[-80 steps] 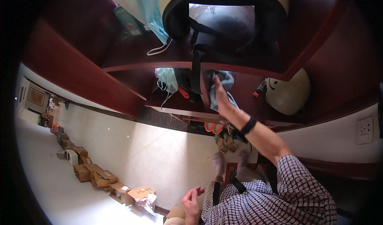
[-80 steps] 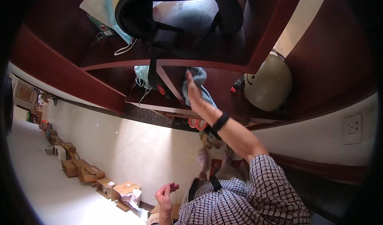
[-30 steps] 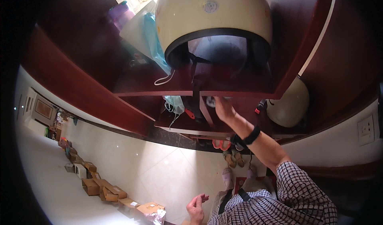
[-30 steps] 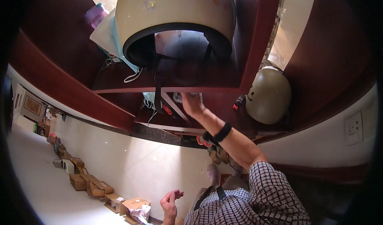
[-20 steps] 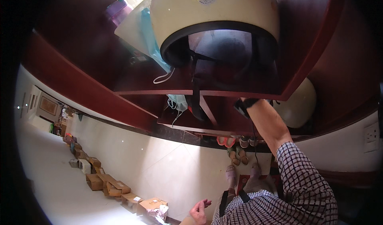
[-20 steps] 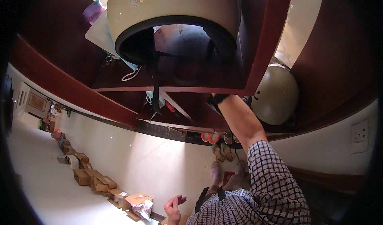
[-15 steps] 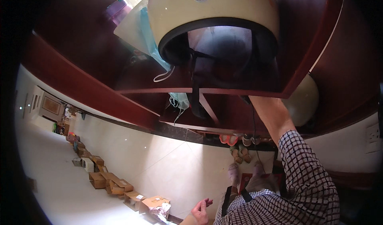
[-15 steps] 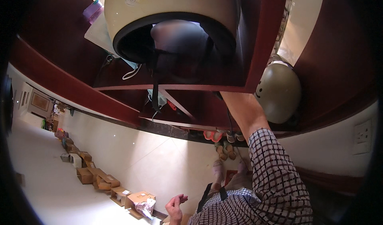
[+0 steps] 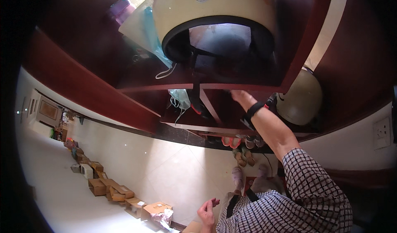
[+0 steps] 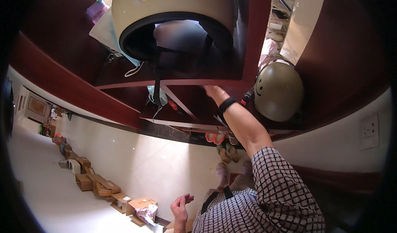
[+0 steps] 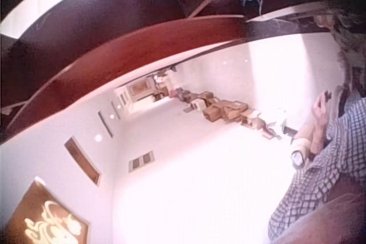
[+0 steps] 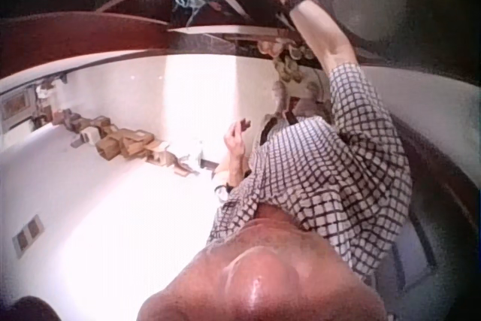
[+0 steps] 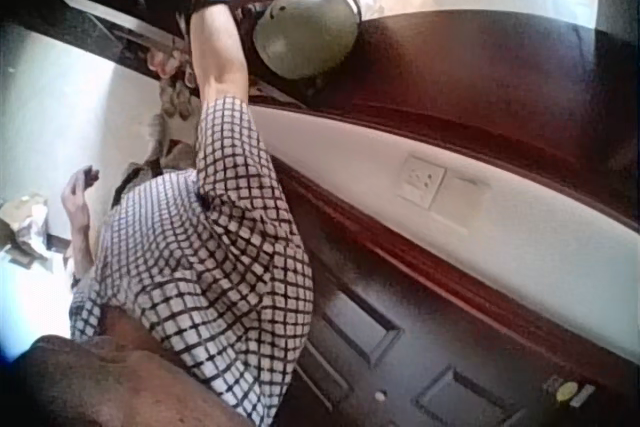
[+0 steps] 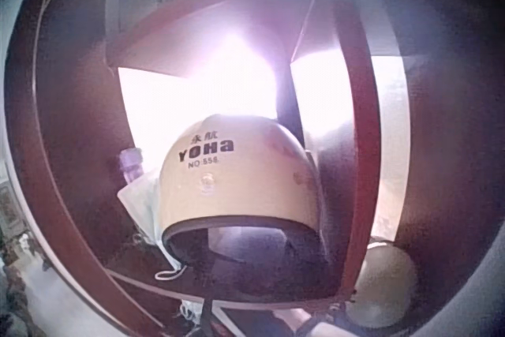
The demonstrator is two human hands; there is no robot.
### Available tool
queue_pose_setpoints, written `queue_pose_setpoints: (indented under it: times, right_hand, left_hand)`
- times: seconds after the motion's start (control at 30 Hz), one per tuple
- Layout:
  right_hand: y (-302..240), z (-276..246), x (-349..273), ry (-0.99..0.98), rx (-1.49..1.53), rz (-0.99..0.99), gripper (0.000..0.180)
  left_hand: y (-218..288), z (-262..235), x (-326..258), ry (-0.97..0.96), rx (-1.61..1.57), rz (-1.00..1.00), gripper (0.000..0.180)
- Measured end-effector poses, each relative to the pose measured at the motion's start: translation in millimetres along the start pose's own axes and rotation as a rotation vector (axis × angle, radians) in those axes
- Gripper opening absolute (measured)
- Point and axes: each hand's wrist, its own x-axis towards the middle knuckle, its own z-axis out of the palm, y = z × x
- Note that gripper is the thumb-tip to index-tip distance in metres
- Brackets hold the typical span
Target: The person wipes the exterior and interior of a tan helmet with a blue cloth, then places it and another sun hat on a storage shelf. They then use the cloth to wipe the visor and exterior of a second, white helmet.
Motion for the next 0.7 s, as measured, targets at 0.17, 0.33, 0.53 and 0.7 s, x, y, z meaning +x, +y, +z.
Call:
queue_pose_setpoints:
  times: [0.17, 0.33, 0.53, 0.7]
  right_hand:
    - [55, 9, -60, -0.088, 0.034, -0.015, 0.053]
    - [116, -12, -122, -0.235, 0.116, 0.302, 0.035]
    - [76, -16, -179, -0.321, 0.452, 0.356, 0.015]
    - [32, -29, -122, -0.281, 0.327, -0.057, 0.031]
  left_hand:
    - [13, 8, 13, -0.066, 0.016, 0.004, 0.034]
    - [24, 20, 26, -0.181, -0.002, 0.039, 0.034]
    - [36, 14, 33, -0.212, 0.026, 0.141, 0.032]
    - [25, -1, 29, -0.124, -0.006, 0.097, 0.031]
